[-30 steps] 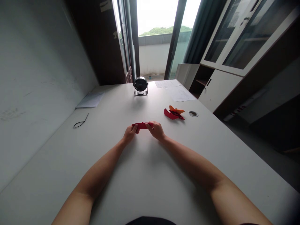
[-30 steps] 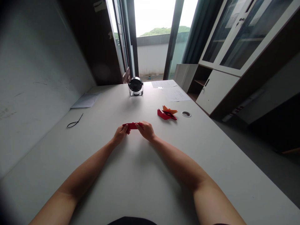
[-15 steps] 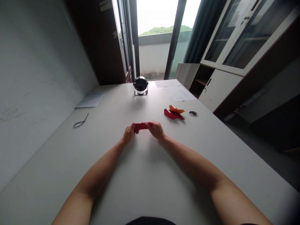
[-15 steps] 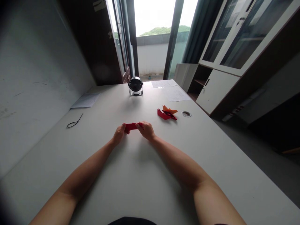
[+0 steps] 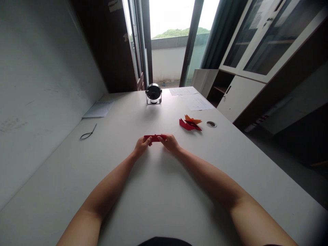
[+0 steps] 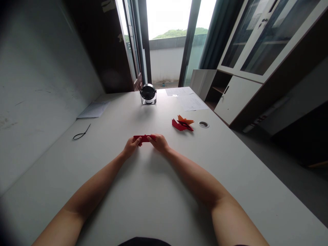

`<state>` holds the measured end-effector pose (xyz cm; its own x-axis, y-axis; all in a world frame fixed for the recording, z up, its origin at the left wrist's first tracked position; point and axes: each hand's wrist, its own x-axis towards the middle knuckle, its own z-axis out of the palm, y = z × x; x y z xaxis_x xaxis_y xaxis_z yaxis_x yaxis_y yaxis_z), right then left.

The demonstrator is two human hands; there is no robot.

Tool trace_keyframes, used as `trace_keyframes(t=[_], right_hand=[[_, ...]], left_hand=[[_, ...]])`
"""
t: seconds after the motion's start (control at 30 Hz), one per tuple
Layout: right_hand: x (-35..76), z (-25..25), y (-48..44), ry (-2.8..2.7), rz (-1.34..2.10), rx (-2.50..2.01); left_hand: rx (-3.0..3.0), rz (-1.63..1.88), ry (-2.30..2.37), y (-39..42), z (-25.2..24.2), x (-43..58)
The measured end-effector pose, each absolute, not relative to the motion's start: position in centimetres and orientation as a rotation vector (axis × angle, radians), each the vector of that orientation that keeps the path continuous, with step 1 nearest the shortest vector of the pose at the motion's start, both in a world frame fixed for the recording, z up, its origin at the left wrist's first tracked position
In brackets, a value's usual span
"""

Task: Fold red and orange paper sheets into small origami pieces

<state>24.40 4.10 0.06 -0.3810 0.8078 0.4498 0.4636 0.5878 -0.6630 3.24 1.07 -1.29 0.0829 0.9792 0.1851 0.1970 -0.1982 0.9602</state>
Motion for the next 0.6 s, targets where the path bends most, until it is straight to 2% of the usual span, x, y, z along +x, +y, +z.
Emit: trace_keyframes(t=[0.6], right_hand=[[24.42,-0.06,4.32,-2.073,0.605,-1.008]], left_hand=[[1.620,1.121,1.266,0.94,-1.15,3.27]])
